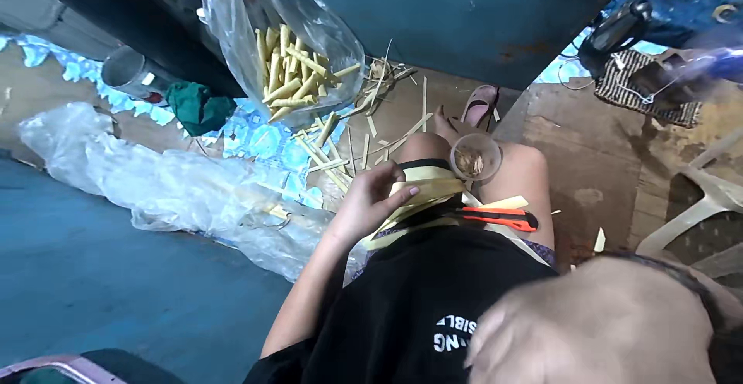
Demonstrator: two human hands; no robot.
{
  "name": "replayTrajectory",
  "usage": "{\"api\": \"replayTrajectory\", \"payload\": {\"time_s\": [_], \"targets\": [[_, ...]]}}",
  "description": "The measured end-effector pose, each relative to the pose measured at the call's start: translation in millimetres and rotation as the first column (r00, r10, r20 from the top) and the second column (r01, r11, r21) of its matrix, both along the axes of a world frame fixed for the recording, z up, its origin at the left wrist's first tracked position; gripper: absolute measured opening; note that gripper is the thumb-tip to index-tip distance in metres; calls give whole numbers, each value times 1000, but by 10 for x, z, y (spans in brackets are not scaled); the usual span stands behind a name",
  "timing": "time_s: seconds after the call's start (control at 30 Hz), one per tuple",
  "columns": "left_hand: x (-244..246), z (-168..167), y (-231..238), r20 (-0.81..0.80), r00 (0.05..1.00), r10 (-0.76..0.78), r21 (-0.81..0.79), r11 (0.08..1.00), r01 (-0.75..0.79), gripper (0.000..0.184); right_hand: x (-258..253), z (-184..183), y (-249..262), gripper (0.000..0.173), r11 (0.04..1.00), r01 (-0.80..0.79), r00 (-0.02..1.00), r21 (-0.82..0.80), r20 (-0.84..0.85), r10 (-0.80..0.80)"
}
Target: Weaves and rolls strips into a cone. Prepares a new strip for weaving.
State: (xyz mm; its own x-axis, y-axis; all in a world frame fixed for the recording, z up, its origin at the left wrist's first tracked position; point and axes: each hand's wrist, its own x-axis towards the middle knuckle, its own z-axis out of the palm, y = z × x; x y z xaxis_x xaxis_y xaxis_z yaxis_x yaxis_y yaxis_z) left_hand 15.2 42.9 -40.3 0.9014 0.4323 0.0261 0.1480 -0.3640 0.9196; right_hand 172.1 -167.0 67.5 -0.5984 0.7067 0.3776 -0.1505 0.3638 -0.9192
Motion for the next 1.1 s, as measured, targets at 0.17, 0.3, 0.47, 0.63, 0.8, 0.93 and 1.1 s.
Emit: {"api": "replayTrajectory", "payload": {"time_s": [0.17, 0.3, 0.47, 0.63, 0.8, 0.93, 1.1], "targets": [[-12, 350, -95, 218, 976, -26, -117, 992, 52, 27, 388, -841, 431, 78, 698, 691, 623, 189, 333, -707], [-196, 813, 196, 384, 923, 20, -107, 994, 23, 23, 467, -1173, 517, 76, 558, 829, 498, 28, 419, -760], [-745, 817, 1104, 198, 923, 330, 244, 895, -372, 38, 1139, -476, -14, 50, 304, 926, 204, 225, 381, -902], [-161, 121, 573, 87, 881, 464, 613, 673, -415, 69, 843, -520, 222, 31, 269, 898, -3, 349, 615, -789], [361, -331, -184, 415, 910, 14, 705, 627, -332, 11, 544, -643, 361, 46, 356, 860, 133, 365, 514, -847], [130, -338, 580, 145, 942, 303, 697, 644, -314, 18, 946, -277, 61, 45, 138, 837, -162, 529, 480, -862], [410, -263, -61, 221, 963, 152, 647, 717, -261, 57, 635, -538, 287, 26, 301, 819, -154, 488, 692, -705]]}}
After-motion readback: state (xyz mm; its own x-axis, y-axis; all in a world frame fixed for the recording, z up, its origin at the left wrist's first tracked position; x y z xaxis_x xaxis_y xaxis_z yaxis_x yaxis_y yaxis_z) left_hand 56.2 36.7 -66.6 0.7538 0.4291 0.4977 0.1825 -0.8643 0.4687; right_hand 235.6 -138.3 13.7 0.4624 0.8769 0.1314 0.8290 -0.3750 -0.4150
